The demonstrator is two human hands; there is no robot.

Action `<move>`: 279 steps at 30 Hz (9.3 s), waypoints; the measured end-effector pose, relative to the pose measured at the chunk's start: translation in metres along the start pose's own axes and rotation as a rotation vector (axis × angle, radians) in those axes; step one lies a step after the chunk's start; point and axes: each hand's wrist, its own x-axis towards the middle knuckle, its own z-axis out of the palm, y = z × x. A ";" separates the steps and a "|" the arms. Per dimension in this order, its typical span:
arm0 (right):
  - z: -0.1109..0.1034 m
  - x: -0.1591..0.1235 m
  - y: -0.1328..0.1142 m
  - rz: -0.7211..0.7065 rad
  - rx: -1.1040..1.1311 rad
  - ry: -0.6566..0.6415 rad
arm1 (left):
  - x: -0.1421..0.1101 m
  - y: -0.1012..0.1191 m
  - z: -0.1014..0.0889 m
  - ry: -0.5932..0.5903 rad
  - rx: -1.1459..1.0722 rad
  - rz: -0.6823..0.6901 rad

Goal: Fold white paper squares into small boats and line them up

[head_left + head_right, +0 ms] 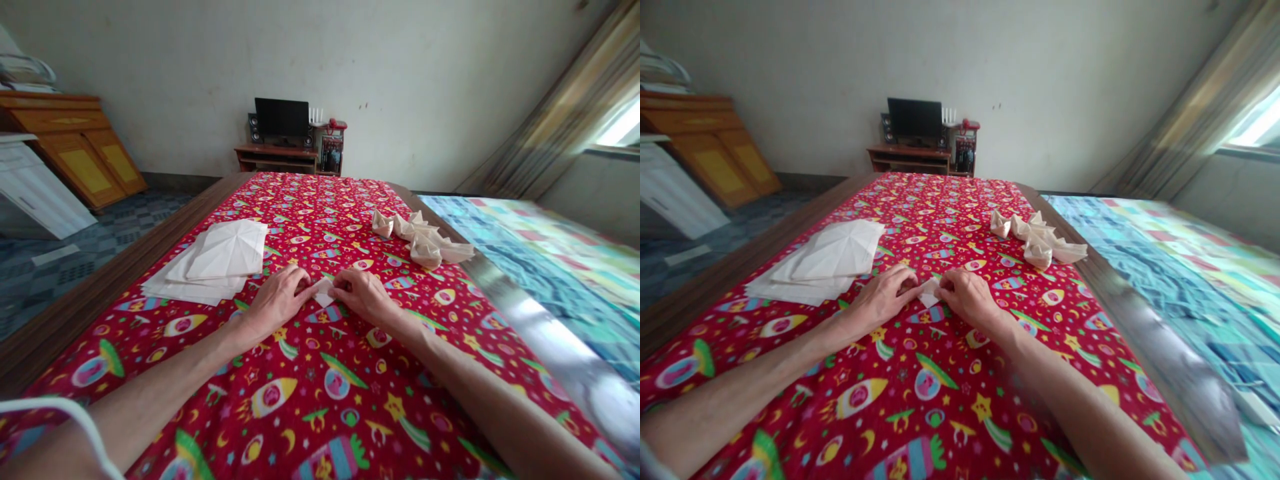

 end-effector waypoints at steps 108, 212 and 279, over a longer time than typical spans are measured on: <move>-0.004 0.014 -0.007 0.019 -0.216 -0.141 | 0.015 -0.011 0.007 -0.045 -0.073 -0.002; 0.002 0.000 0.010 0.144 -0.381 0.194 | 0.003 0.025 0.003 -0.222 0.117 0.400; -0.001 -0.024 -0.027 -0.015 0.183 0.116 | 0.005 0.029 -0.001 -0.035 -0.539 -0.150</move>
